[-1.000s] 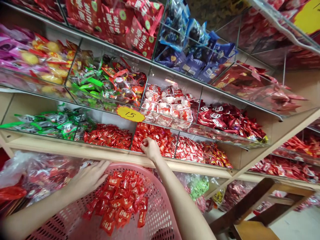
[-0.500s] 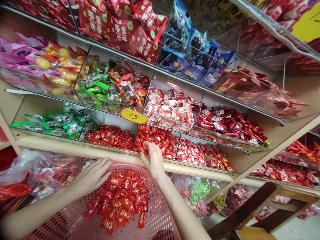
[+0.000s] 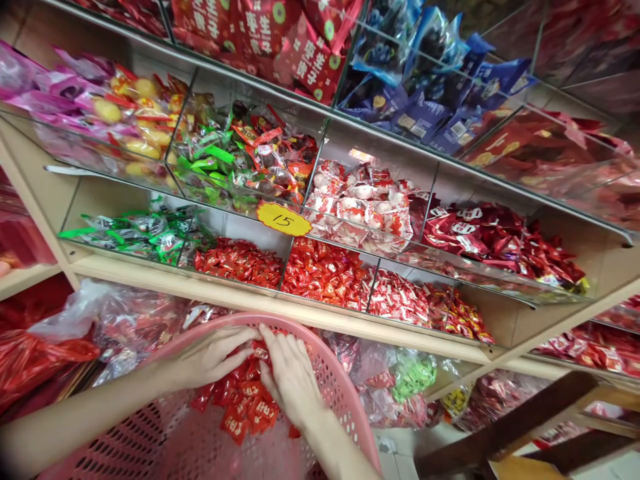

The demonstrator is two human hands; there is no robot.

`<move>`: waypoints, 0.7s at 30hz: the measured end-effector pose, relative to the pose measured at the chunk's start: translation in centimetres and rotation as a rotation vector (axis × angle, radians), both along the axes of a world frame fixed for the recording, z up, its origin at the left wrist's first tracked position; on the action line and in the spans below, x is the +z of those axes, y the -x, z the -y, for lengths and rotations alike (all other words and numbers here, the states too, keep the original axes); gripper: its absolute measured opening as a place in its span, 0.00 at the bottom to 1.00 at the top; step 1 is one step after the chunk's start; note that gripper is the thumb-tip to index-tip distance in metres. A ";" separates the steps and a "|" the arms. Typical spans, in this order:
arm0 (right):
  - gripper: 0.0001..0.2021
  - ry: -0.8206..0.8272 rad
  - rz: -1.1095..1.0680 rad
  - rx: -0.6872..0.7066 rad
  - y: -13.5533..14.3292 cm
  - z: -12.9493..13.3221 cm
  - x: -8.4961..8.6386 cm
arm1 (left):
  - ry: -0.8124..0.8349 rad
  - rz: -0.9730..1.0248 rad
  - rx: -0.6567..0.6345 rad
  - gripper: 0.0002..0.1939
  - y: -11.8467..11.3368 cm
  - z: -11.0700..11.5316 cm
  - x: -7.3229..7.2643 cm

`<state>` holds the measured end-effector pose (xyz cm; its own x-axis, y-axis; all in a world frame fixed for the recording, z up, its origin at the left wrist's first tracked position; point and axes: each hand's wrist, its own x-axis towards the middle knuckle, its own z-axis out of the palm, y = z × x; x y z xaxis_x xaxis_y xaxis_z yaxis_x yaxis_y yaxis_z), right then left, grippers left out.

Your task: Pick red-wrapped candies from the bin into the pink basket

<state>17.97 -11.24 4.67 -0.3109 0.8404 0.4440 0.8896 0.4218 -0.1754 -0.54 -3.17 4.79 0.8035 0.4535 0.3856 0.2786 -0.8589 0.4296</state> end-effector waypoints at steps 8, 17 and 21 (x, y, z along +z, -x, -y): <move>0.30 0.058 -0.045 0.008 0.2 0.1 -0.4 | 0.159 0.012 0.057 0.09 -0.4 0.2 0.2; 0.31 0.078 -0.031 0.016 0.9 -0.3 0.5 | 0.491 0.172 0.031 0.07 -0.4 -0.2 0.8; 0.30 0.131 -0.014 0.042 1.5 -0.3 0.3 | 0.567 0.153 0.100 0.07 0.1 0.0 -0.1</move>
